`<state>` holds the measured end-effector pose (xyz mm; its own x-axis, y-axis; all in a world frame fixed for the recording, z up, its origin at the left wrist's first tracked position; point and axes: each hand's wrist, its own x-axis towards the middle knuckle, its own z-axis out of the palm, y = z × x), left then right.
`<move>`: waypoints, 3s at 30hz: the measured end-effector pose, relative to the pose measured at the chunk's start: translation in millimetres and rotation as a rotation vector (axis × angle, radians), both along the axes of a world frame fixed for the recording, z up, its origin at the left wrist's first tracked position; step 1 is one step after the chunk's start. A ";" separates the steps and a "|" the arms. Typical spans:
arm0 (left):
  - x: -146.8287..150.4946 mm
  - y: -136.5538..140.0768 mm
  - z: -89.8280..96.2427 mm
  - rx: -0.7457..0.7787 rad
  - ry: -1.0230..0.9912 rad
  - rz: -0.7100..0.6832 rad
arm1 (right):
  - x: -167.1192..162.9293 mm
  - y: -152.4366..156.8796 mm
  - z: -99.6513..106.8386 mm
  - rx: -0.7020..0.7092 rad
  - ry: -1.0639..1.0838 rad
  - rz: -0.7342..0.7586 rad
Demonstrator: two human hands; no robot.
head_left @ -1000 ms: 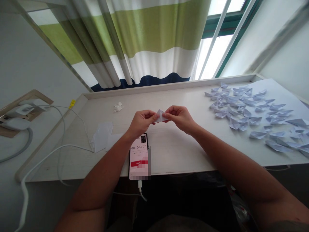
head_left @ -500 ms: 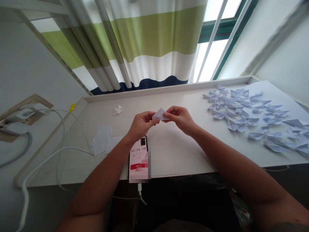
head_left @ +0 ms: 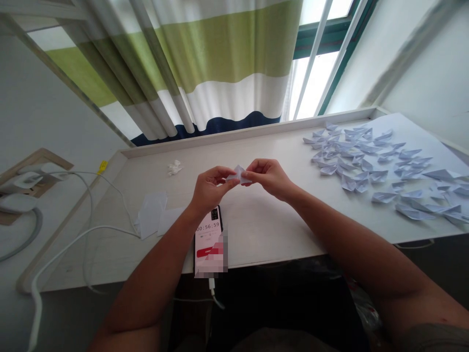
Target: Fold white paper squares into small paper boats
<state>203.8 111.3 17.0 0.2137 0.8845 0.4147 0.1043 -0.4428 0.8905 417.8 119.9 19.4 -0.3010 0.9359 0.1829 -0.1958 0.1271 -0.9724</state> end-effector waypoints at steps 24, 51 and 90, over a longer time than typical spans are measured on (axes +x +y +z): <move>-0.9 0.0 6.0 -0.333 -0.030 -0.112 | -3.3 -1.2 -6.4 0.107 -0.075 -0.013; -2.8 -2.8 7.8 -0.389 0.069 -0.116 | -5.0 -5.5 -8.5 0.156 -0.155 -0.013; -7.4 1.9 6.3 -0.492 0.005 -0.135 | -1.5 4.0 -13.8 0.086 -0.185 0.061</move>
<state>196.4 113.2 23.3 0.3407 0.9391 -0.0451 0.0801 0.0188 0.9966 416.3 123.9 5.6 -0.3922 0.8984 0.1975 -0.0252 0.2041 -0.9786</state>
